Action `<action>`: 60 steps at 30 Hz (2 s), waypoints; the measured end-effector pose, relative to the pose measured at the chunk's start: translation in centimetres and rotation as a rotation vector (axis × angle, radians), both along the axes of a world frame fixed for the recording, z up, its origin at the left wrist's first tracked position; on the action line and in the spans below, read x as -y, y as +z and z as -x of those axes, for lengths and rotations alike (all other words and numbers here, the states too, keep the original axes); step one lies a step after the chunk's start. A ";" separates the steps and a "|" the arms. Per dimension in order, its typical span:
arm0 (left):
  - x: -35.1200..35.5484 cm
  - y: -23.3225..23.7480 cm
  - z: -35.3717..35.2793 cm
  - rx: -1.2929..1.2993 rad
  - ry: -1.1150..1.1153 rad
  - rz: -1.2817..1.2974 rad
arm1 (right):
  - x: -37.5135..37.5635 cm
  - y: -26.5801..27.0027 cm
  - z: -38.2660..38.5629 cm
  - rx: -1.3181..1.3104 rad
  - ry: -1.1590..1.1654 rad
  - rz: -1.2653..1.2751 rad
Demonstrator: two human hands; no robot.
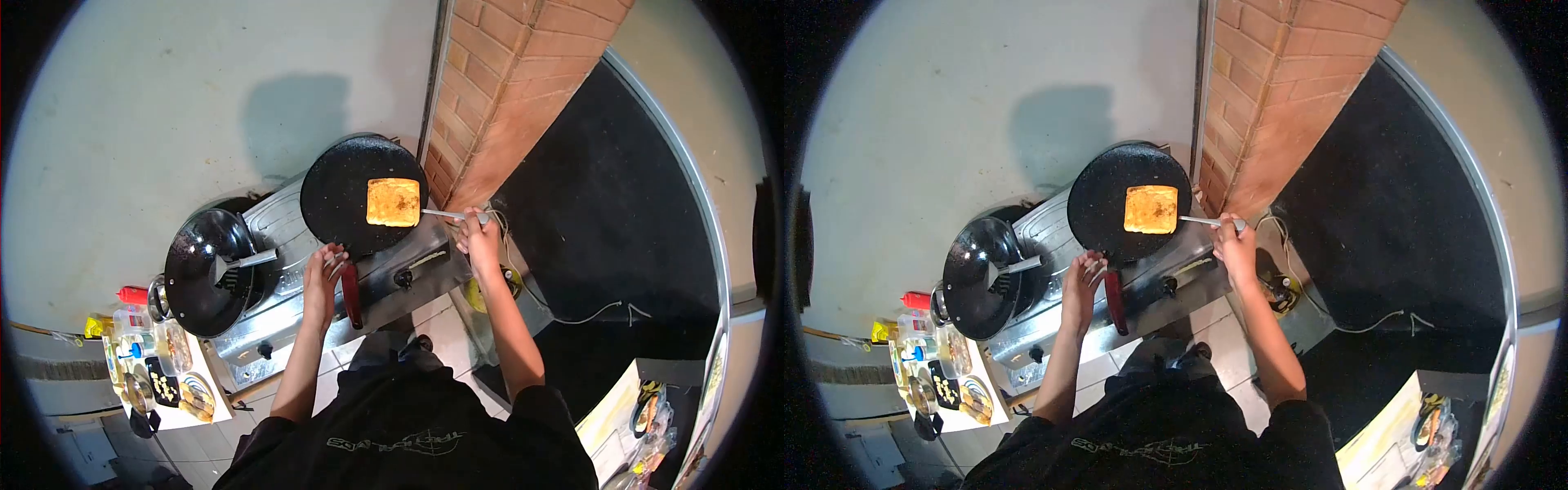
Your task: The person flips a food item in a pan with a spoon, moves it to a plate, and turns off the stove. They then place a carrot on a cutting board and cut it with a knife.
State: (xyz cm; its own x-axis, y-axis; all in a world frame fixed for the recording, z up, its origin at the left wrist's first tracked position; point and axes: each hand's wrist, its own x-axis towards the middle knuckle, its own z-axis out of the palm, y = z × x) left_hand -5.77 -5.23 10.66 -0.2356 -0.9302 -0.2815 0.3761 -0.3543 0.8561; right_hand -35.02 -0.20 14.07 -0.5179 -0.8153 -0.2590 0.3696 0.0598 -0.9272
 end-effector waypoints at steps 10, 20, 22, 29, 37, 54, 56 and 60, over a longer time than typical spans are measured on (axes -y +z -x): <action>1.3 0.0 1.7 -0.269 -0.091 -0.184 | -3.2 3.3 -0.6 -0.072 -0.069 0.025; 0.8 0.3 10.5 -0.624 -0.436 -0.485 | -11.4 8.0 -2.8 -0.089 -0.360 0.047; -0.6 1.1 12.9 -0.773 -0.500 -0.546 | -14.2 8.2 -2.9 -0.123 -0.415 0.045; -8.9 1.6 19.3 -0.904 -0.918 -0.602 | -25.0 9.4 -3.8 -0.105 -0.644 0.060; -22.5 3.4 24.2 -0.828 -1.107 -0.737 | -39.5 11.3 -4.6 -0.121 -0.875 0.047; -50.4 2.7 27.1 -0.839 -1.248 -1.039 | -66.8 13.2 -4.8 -0.100 -1.035 -0.132; -51.9 3.7 26.6 -0.742 -1.283 -0.930 | -68.2 13.4 -5.6 -0.097 -1.060 -0.126; -53.8 3.6 27.5 -0.695 -1.269 -0.988 | -70.7 13.0 -4.8 -0.068 -1.069 -0.118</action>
